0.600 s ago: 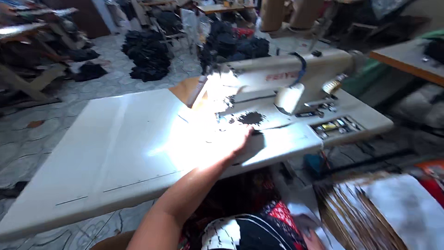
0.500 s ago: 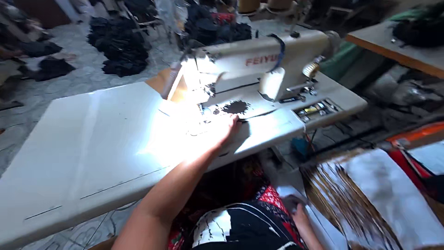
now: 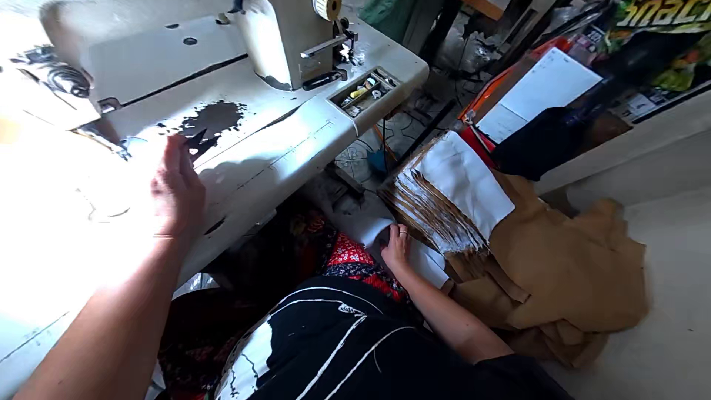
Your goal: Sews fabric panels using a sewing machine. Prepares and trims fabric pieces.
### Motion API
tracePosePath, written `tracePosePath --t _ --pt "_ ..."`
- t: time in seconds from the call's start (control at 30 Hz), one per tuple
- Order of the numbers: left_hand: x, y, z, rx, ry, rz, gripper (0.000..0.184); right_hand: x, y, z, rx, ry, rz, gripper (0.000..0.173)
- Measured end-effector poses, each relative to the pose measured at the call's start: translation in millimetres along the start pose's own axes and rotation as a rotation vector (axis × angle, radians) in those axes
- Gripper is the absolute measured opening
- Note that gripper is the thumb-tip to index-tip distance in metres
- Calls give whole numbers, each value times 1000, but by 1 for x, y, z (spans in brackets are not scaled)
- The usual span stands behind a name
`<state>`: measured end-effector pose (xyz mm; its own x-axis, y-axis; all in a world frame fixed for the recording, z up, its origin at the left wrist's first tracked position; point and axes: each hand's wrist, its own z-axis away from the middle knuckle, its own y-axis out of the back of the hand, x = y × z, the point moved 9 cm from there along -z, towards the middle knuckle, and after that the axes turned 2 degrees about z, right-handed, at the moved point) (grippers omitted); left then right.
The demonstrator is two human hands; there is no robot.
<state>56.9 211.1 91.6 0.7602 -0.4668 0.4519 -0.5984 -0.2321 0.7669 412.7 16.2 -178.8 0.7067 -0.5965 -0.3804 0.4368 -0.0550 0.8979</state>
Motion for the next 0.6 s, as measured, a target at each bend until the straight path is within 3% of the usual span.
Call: tracePosePath --t 0.07,0.13,0.23,0.33,0.43,0.6 --pt "2 3 2 16 31 7 39 2 10 3 105 -4 -42 49" --pt "-2 3 3 20 48 20 40 6 15 0 138 -60 -60 54" --pt "-6 2 2 23 51 31 40 7 11 -14 48 -87 -28 63" --pt "-6 1 1 46 24 40 39 -3 6 -27 -58 -32 9 36" --pt "-8 0 0 47 15 30 39 -26 15 -31 -147 -43 -64 36" --pt "-9 0 -1 59 -66 98 42 -86 72 -39 101 72 -483 32"
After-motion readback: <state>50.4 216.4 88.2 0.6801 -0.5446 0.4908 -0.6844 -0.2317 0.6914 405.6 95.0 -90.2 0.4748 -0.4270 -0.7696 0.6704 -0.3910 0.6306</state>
